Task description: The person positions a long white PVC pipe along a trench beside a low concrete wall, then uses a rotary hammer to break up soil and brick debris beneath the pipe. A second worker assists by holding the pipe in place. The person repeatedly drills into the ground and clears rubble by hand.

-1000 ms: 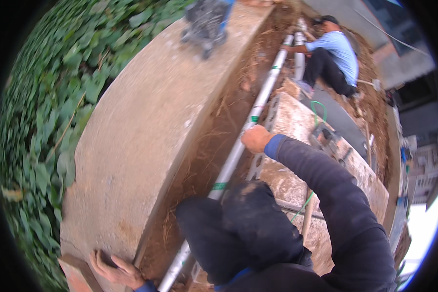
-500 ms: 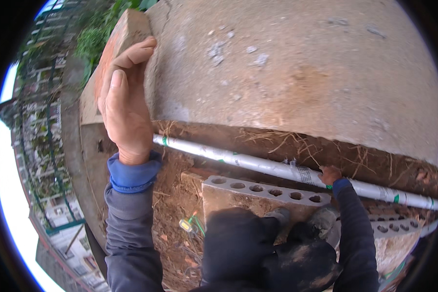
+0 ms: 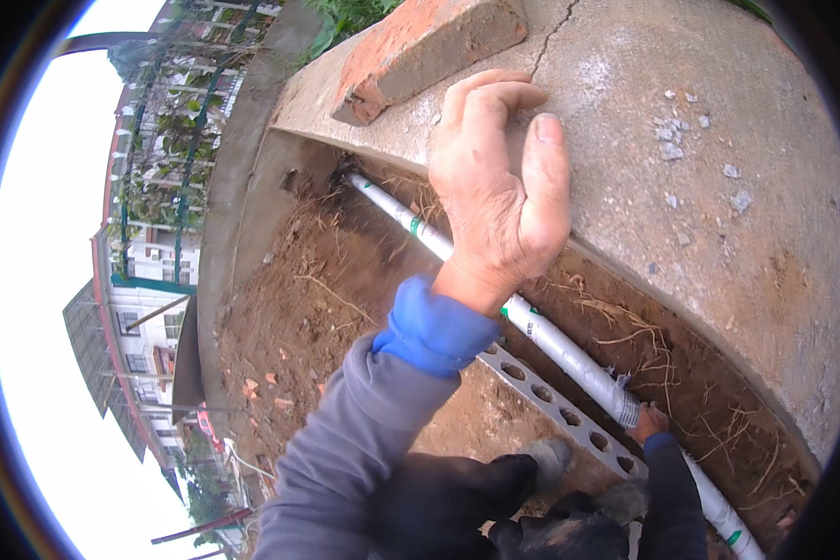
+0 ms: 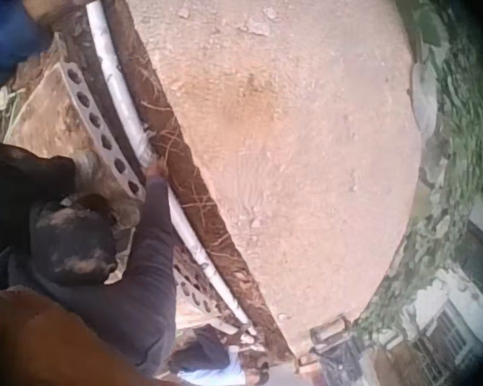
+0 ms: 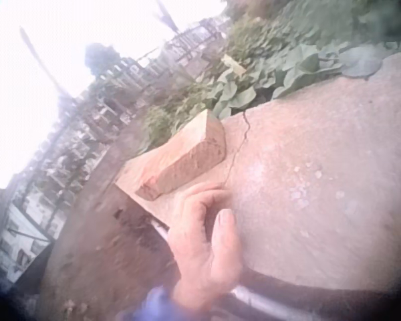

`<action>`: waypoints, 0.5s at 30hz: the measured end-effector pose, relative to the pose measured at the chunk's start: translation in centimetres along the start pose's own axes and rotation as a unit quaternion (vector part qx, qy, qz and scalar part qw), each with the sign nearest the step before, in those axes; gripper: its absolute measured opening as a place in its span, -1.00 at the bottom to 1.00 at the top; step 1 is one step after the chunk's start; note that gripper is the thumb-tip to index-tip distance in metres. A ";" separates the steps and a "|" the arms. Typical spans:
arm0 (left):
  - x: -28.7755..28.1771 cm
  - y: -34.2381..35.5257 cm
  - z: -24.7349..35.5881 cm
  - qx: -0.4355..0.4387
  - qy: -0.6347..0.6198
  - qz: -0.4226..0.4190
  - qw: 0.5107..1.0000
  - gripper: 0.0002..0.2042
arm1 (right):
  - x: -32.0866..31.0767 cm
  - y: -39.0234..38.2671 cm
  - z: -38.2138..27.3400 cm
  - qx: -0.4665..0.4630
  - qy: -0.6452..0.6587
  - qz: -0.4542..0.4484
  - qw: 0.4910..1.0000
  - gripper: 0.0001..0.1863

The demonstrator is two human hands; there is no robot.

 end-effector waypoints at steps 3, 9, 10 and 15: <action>0.2 -0.1 0.8 -0.015 -0.003 -0.004 1.000 -0.81 | 1.0 0.3 0.7 -0.023 0.002 -0.009 1.000 -0.09; -0.1 -0.7 0.6 -0.038 0.016 -0.021 0.999 -0.85 | 1.8 0.5 2.3 -0.044 -0.003 -0.010 0.999 -0.07; -0.1 -0.7 0.7 -0.038 0.022 -0.022 0.999 -0.85 | 1.8 0.2 2.5 -0.047 0.013 -0.012 0.999 -0.07; -0.1 0.0 1.6 -0.016 0.059 -0.029 0.998 -0.86 | 1.6 -0.7 2.7 -0.050 -0.043 0.027 0.997 -0.01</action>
Point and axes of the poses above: each hand's wrist, its own y-axis towards the middle knuckle, its own x-axis out of the palm, z = x × y, the point moved 4 cm from there along y, towards the middle knuckle, and after that the axes turned 2 degrees about -y, right-handed, at the moved point
